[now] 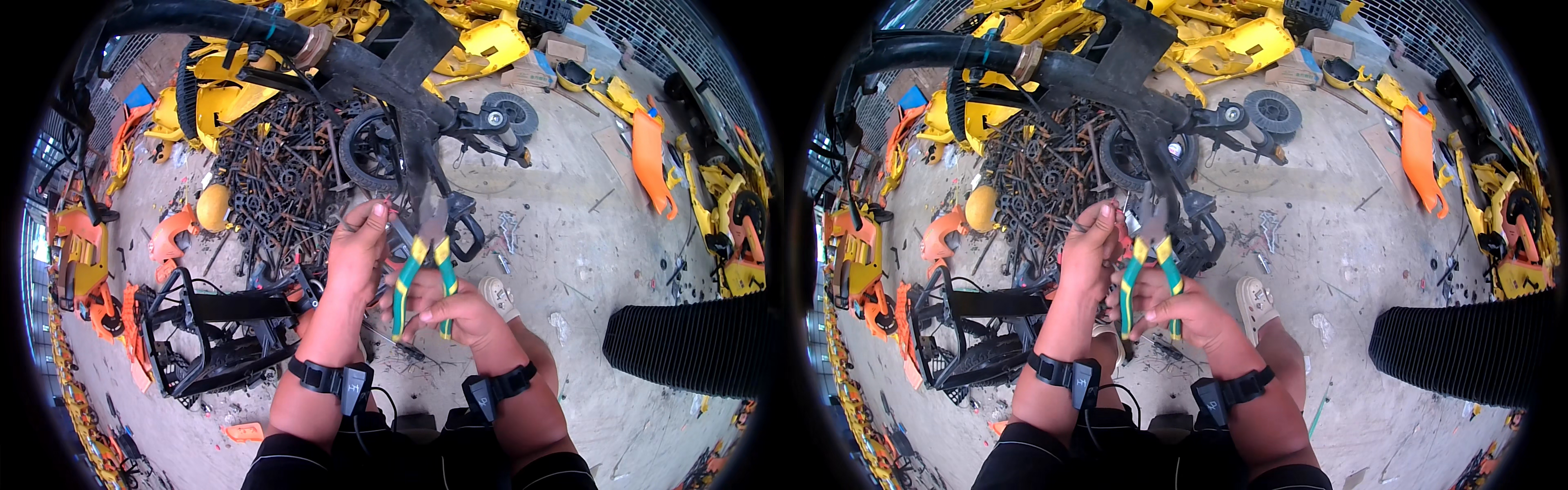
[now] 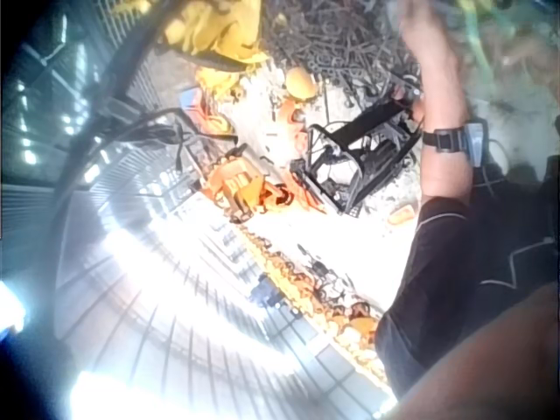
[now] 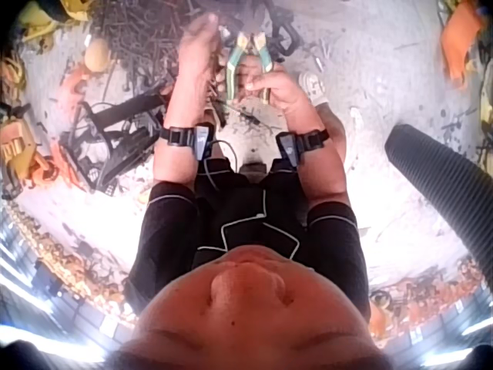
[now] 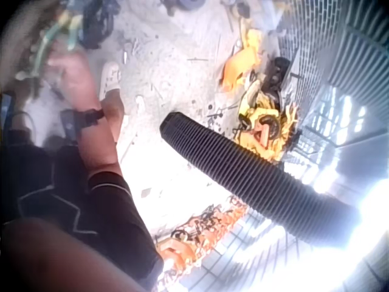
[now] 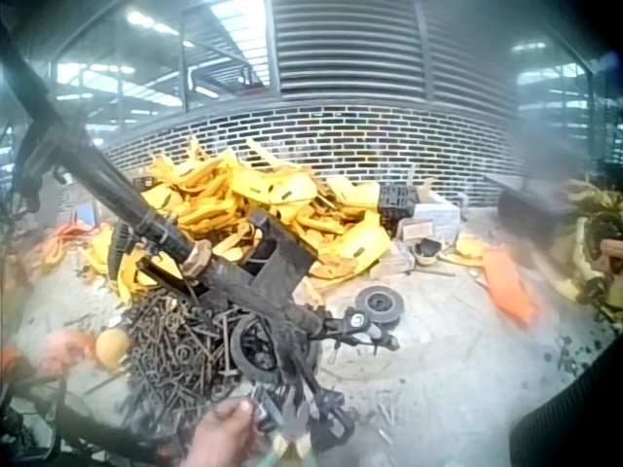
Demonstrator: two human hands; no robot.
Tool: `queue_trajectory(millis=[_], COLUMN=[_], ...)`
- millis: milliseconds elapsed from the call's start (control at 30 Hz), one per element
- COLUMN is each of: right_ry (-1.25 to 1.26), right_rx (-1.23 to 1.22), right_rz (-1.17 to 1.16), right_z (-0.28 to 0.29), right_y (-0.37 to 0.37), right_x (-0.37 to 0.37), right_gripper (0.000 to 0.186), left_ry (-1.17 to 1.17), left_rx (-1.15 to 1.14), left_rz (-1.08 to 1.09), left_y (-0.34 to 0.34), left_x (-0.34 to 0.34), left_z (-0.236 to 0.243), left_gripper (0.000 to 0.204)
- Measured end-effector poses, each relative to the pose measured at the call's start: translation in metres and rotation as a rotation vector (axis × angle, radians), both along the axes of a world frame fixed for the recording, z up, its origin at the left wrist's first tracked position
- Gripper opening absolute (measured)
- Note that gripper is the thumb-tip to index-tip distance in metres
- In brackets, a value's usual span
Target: The person manipulates a wire harness and uses a pair of pliers to cut or strip wires while sitting on the floor among scattered scooter parts.
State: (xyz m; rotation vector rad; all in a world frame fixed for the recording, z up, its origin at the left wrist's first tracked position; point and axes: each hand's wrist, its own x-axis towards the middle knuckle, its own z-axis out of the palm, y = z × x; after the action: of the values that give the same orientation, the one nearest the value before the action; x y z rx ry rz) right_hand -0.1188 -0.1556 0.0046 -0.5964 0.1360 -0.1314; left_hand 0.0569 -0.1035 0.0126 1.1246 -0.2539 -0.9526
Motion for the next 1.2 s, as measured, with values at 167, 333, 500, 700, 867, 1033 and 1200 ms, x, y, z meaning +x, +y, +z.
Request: queue_trajectory(millis=[167,333,500,700,867,1033,1200], right_ry=[0.193,0.382,0.440,0.460,0.464,0.424,0.357], right_rx=[-0.108,-0.239,-0.240,-0.314,-0.337,-0.283,-0.327], right_rz=[-0.210,-0.152,-0.168,-0.212,-0.220,-0.439,-0.746], right_z=[-0.015,-0.028,-0.032,-0.032,-0.033,-0.019,-0.021], right_y=[-0.006,0.004,0.009,0.011,0.010,0.011,0.007], right_x=[0.006,0.013,0.017,0.019,0.019,0.021,0.025], right_gripper=[0.060,0.054,0.049,0.043,0.038,0.035,0.042], left_ry=[-0.036,-0.120,-0.145,-0.158,-0.166,-0.147,-0.204], left_rx=[0.015,0.037,0.035,0.045,0.068,0.104,0.144], left_rz=[0.011,0.094,0.089,0.148,0.159,0.094,-0.029], left_y=[-0.002,-0.006,-0.007,-0.009,-0.008,-0.006,-0.007], left_x=[0.001,-0.002,-0.006,-0.006,-0.008,-0.011,-0.026], left_z=[-0.002,-0.008,-0.005,-0.004,-0.003,-0.001,-0.004], left_gripper=[0.031,0.030,0.029,0.029,0.027,0.021,0.020])
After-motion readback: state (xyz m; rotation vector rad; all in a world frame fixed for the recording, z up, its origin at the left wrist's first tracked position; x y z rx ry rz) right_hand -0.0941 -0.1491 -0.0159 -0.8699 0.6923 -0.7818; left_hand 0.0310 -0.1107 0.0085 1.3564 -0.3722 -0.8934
